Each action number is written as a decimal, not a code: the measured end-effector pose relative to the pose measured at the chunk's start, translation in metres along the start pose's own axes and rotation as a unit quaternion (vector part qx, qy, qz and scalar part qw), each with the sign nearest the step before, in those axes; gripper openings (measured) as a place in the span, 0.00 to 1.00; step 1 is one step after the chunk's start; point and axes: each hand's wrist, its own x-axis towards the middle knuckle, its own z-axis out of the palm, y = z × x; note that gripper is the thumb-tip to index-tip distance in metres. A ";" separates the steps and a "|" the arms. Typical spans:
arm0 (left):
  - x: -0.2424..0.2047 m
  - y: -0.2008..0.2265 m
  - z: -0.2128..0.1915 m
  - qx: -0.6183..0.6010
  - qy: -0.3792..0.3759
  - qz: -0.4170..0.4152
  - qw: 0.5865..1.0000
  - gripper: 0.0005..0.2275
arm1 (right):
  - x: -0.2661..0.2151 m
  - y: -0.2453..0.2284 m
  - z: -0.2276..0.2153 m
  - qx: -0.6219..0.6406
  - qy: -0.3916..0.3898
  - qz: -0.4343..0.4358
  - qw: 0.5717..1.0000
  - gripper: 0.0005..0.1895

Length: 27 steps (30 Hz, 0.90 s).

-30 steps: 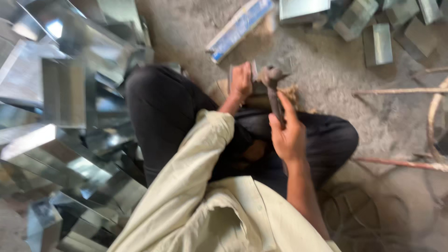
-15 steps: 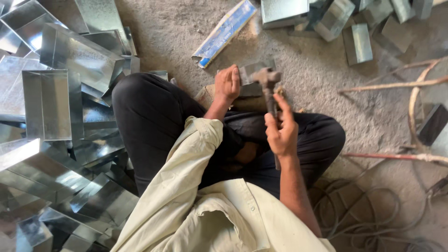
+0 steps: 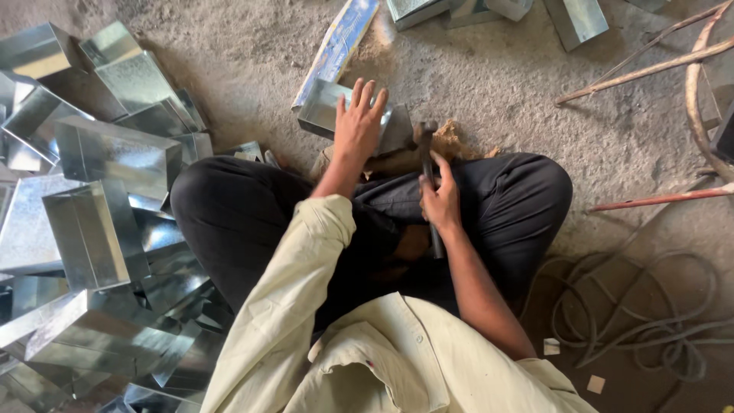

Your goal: The person sits cross-legged on the floor and uses a hammer to repeatedly strike the edges of small rectangular metal boxes. The person picks up a box, places it on a wooden block, hammers it, and then sets it aside, repeating this process with multiple boxes.

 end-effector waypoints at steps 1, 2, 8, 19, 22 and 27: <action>0.007 -0.005 -0.006 0.058 0.009 0.048 0.997 0.27 | 0.002 0.004 0.000 -0.007 0.006 -0.006 1.000 0.30; 0.010 -0.006 -0.013 0.025 -0.037 0.018 0.999 0.29 | 0.002 0.008 -0.001 -0.015 0.012 -0.009 1.000 0.30; 0.014 0.018 -0.040 0.054 -0.192 -0.020 0.980 0.40 | 0.006 0.012 0.000 -0.073 0.010 -0.023 0.997 0.32; -0.026 -0.011 -0.012 0.004 -0.175 -0.002 0.984 0.27 | -0.016 -0.022 0.000 -0.051 0.056 -0.206 0.976 0.27; -0.023 -0.009 -0.014 -0.004 -0.194 -0.003 0.981 0.30 | -0.016 -0.030 -0.002 -0.066 0.057 -0.267 0.960 0.27; -0.023 -0.007 -0.006 0.009 -0.205 -0.017 0.979 0.28 | 0.008 -0.018 0.001 -0.206 0.040 -0.352 0.912 0.28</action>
